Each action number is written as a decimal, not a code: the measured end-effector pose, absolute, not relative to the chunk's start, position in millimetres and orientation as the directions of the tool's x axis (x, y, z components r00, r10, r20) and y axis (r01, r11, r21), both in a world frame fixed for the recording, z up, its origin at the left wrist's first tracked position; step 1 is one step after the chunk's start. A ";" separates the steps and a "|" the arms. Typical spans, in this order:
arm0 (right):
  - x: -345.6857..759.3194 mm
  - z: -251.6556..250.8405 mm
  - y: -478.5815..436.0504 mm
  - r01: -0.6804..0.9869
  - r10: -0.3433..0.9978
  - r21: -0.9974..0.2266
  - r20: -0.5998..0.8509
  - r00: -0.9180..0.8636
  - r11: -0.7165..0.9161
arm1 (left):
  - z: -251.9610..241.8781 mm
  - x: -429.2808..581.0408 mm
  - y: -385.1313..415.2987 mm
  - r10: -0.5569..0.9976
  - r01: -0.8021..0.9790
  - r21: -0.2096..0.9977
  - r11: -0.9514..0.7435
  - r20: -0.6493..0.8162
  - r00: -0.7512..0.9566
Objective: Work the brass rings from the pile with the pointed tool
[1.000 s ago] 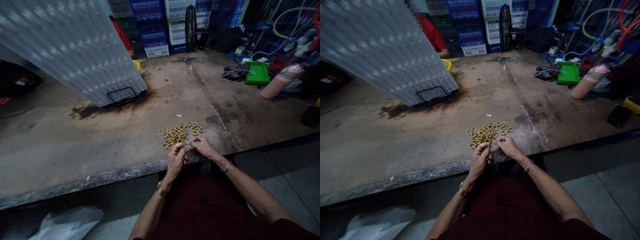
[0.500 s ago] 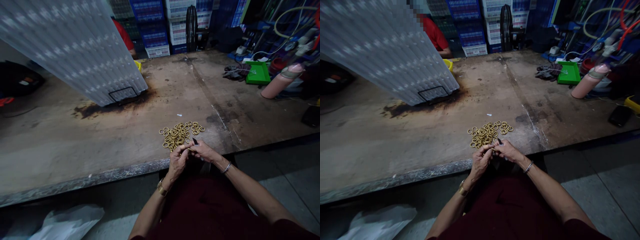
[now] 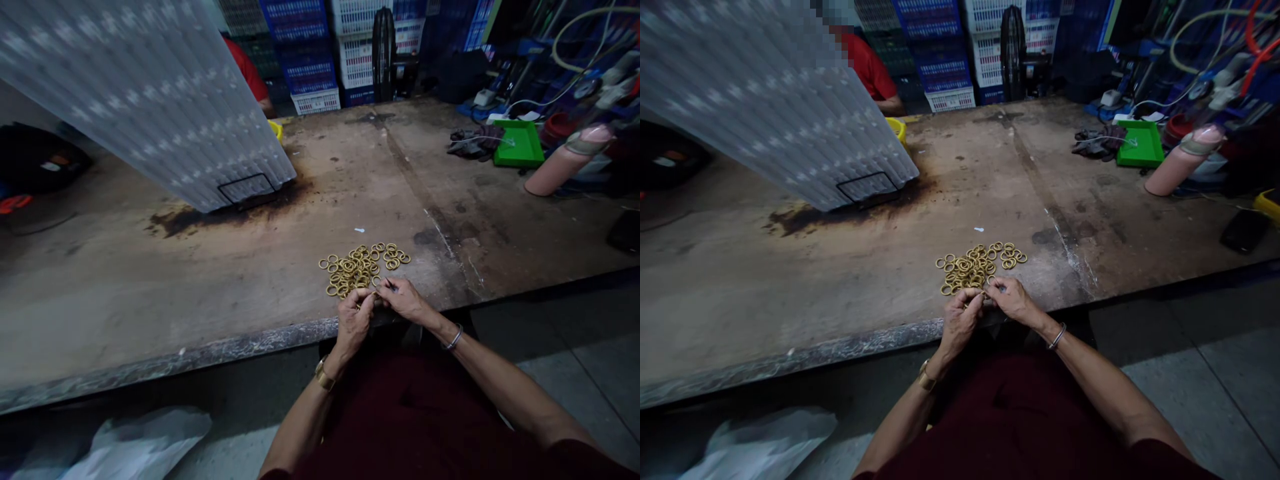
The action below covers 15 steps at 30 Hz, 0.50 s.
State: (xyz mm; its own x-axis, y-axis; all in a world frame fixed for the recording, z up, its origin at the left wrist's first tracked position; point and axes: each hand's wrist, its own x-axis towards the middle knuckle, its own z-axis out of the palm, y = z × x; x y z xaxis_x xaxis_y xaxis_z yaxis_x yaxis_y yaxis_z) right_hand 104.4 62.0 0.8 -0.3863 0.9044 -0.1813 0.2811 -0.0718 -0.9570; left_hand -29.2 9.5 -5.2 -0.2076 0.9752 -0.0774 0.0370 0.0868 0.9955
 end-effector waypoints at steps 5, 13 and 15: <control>105.6 -6.7 65.2 0.289 0.928 -0.956 -0.147 -0.341 -0.046 | -9.3 -31.1 10.5 0.965 -0.055 0.972 0.226 -0.232 -0.121; 106.2 -9.9 68.9 0.304 0.935 -0.951 -0.154 -0.318 -0.053 | -11.4 -28.9 12.9 0.965 -0.065 0.969 0.239 -0.244 -0.095; 104.4 -8.2 69.5 0.311 0.940 -0.950 -0.144 -0.310 -0.043 | -11.1 -29.4 13.6 0.968 -0.038 0.973 0.227 -0.230 -0.101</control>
State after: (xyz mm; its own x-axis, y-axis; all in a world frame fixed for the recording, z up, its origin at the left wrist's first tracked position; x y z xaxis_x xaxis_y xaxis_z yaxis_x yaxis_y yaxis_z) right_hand 104.4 69.5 -8.2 -0.3101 0.9397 -0.1438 0.3106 -0.0428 -0.9496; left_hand -29.4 13.6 -11.1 -0.1010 0.9680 -0.2295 -0.0382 0.2268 0.9732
